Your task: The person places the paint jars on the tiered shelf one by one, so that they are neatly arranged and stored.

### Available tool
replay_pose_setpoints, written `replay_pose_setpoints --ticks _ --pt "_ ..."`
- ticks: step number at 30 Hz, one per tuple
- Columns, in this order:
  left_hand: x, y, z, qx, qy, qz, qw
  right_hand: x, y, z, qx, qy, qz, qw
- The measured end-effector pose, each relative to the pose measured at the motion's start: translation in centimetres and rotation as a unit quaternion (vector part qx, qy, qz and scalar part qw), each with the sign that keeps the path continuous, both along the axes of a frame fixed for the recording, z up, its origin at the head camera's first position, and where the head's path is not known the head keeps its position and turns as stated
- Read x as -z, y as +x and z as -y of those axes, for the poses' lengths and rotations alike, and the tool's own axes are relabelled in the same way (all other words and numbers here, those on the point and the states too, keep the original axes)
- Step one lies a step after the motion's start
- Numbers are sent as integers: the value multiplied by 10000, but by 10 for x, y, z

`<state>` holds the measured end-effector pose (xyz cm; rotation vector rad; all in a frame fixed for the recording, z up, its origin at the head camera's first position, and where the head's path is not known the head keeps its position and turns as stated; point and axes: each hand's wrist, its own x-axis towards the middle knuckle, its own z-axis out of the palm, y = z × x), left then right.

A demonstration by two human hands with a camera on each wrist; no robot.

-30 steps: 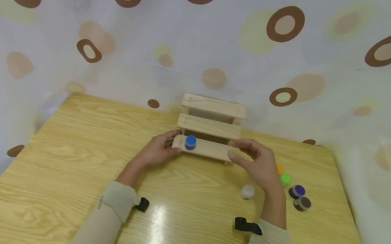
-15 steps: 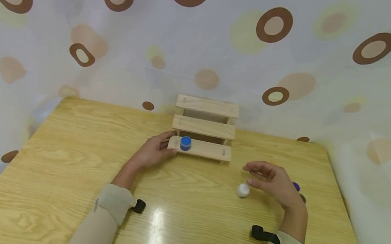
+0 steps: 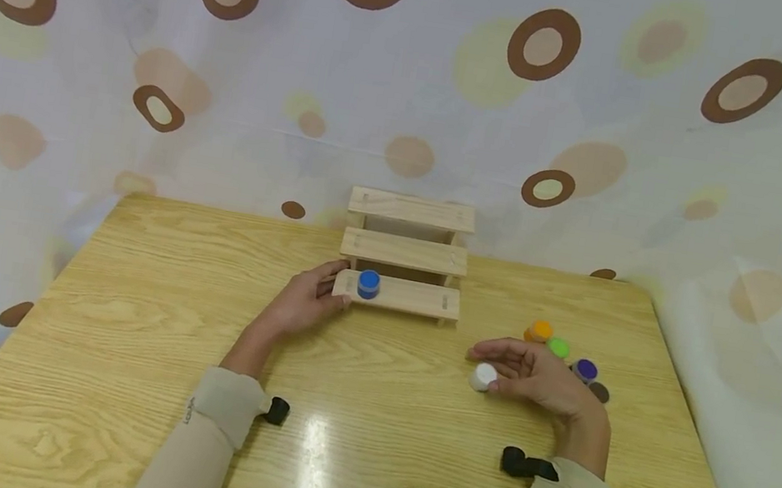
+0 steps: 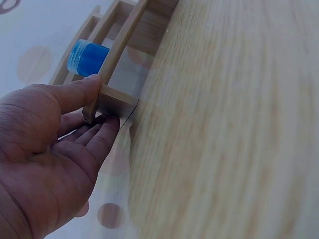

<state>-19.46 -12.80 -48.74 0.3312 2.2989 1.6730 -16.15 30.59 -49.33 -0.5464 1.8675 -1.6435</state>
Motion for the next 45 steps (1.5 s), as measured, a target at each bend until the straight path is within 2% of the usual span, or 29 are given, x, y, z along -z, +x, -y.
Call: replay_pose_setpoints --ticks 14,19,22,28,35,40,45 --pt "-1 -2 2 -13 27 -88 10000 -7 -4 4 -343 106 91 9993" --pt "-1 -2 3 -5 48 -44 10000 -9 -5 6 -284 277 170 9991" --pt "-1 -2 4 -6 56 -26 10000 -9 -7 8 -207 264 73 9994" --pt "-2 -2 5 -50 44 -16 10000 -5 -8 14 237 409 -183 9987" --pt "0 1 4 -10 51 24 10000 -9 -8 38 822 574 -513 9936" --pt "2 0 3 -20 -52 22 10000 -18 -10 57 1249 504 -957 9863" --pt "2 0 1 10 -50 -24 10000 -28 -13 72 1748 324 -1341 9749"
